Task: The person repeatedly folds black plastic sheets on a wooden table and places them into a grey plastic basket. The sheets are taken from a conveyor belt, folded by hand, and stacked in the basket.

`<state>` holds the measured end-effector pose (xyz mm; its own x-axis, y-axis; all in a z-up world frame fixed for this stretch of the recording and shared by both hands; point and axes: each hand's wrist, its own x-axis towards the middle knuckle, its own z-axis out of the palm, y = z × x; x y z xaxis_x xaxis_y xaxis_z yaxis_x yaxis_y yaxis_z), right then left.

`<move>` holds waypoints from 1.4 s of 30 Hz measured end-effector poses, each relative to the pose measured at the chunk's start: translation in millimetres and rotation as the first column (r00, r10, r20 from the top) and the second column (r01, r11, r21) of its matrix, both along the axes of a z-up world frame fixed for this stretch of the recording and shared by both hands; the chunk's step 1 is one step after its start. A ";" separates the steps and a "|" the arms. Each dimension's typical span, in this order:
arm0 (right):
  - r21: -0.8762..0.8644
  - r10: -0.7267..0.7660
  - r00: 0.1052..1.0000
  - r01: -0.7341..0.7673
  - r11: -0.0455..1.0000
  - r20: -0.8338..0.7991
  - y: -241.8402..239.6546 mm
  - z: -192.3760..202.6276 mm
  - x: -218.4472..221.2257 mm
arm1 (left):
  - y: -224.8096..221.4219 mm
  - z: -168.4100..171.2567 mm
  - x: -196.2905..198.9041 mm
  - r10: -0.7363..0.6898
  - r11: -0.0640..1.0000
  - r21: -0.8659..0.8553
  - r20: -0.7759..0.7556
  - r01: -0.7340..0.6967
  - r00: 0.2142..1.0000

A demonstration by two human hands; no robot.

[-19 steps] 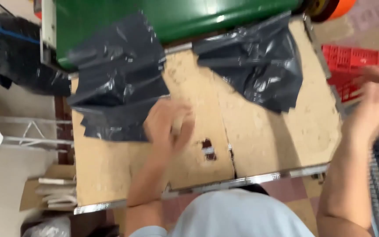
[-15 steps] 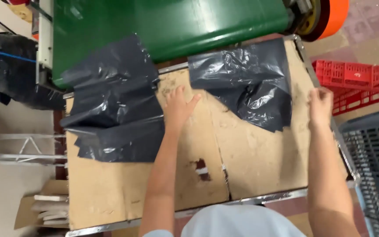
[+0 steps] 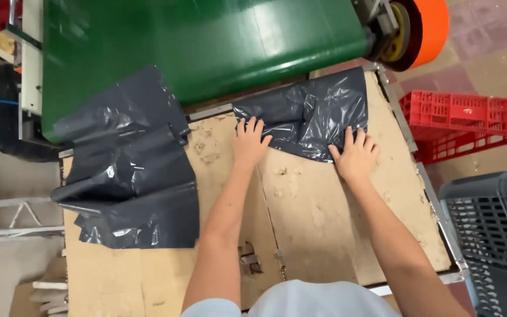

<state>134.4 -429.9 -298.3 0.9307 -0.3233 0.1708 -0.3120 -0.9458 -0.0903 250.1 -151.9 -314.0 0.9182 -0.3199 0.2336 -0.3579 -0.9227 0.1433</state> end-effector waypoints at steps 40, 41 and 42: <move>0.167 0.562 0.771 -0.623 0.765 0.299 111.8 -143.4 -61.1 | 3.9 55.7 -65.2 -0.024 0.083 -0.581 -0.813 -0.810 0.581; 0.158 0.564 0.768 -0.625 0.765 0.304 128.5 -98.4 -73.7 | 5.7 61.0 -70.0 -0.027 0.080 -0.589 -0.808 -0.804 0.589; 0.437 0.623 0.737 -0.666 0.604 0.263 147.9 -54.7 -93.2 | 8.7 65.0 -79.3 -0.035 0.096 -0.597 -0.802 -0.797 0.596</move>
